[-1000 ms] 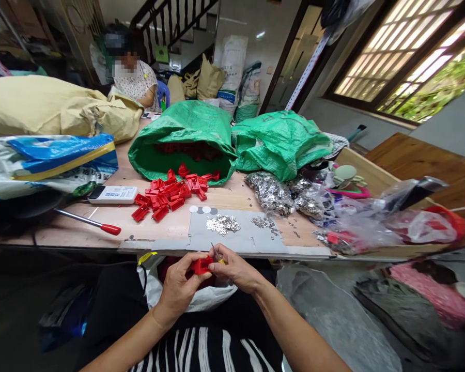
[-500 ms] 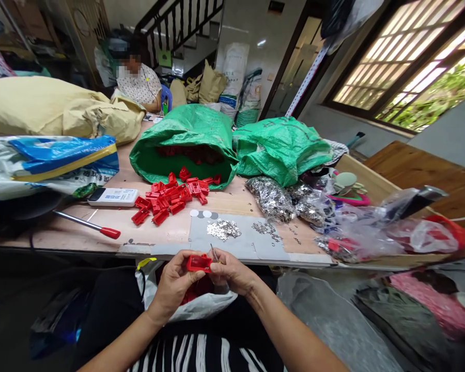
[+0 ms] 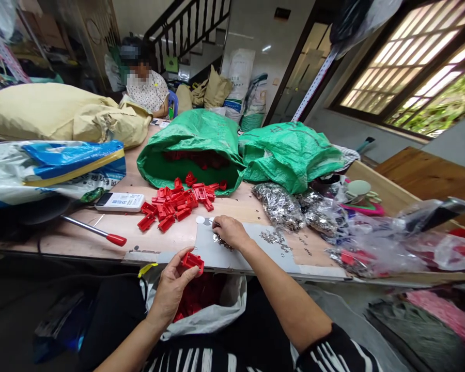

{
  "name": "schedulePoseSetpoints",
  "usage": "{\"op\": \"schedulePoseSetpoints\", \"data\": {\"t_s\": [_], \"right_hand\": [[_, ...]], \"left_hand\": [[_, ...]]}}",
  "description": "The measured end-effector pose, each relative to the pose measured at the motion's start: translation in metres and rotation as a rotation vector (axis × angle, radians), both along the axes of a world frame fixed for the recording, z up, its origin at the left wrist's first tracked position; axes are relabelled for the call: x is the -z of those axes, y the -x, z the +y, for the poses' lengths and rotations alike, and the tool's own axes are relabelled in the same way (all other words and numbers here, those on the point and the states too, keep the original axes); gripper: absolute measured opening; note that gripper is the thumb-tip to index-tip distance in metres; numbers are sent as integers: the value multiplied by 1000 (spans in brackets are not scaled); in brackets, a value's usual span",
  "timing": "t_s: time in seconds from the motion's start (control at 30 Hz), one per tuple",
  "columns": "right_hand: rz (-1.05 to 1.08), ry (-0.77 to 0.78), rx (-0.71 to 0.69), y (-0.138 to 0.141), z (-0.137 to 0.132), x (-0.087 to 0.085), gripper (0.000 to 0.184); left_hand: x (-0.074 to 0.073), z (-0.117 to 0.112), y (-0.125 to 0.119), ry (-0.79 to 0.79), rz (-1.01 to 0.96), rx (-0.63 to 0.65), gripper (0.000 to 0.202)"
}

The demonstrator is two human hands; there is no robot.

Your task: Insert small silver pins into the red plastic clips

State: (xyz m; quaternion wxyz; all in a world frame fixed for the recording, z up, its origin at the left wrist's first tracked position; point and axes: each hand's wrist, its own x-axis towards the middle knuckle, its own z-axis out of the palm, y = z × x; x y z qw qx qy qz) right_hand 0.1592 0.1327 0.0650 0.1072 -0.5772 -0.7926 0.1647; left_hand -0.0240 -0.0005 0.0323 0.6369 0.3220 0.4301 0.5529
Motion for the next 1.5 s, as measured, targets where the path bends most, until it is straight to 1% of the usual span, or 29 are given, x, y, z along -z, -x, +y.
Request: {"op": "schedulePoseSetpoints", "data": {"t_s": [0.17, 0.3, 0.4, 0.53, 0.63, 0.7, 0.8, 0.93, 1.07, 1.2, 1.3, 1.5], "right_hand": [[36, -28, 0, -1, 1, 0, 6], [146, -103, 12, -3, -9, -5, 10], [338, -91, -1, -1, -30, -8, 9], [680, 40, -45, 9, -70, -9, 8], [826, 95, -43, 18, -92, -9, 12], [853, 84, -43, 22, -100, -8, 15], [851, 48, -59, 24, -105, -6, 18], [848, 81, -93, 19, -107, -3, 22], [852, 90, -159, 13, -109, -2, 19], [869, 79, -197, 9, -111, -3, 13], [883, 113, -181, 8, -112, 0, 12], [975, 248, -77, 3, -115, 10, 14]], "left_hand": [[-3, 3, 0, 5, -45, 25, 55], [-11, 5, -1, 51, -166, 20, 55], [-15, 5, 0, 97, -262, 17, 52], [-17, 5, -2, 130, -345, 35, 47], [-18, 5, -4, 139, -377, 52, 46], [-19, 5, -6, 142, -396, 64, 46], [-22, 6, -6, 158, -423, 88, 47], [-25, 6, -4, 142, -412, 99, 47], [-28, 5, -4, 73, -351, 116, 44], [-29, 4, -5, 47, -295, 135, 41], [-29, 4, -5, 37, -276, 148, 41], [-29, 3, -5, -28, -173, 160, 44]]}}
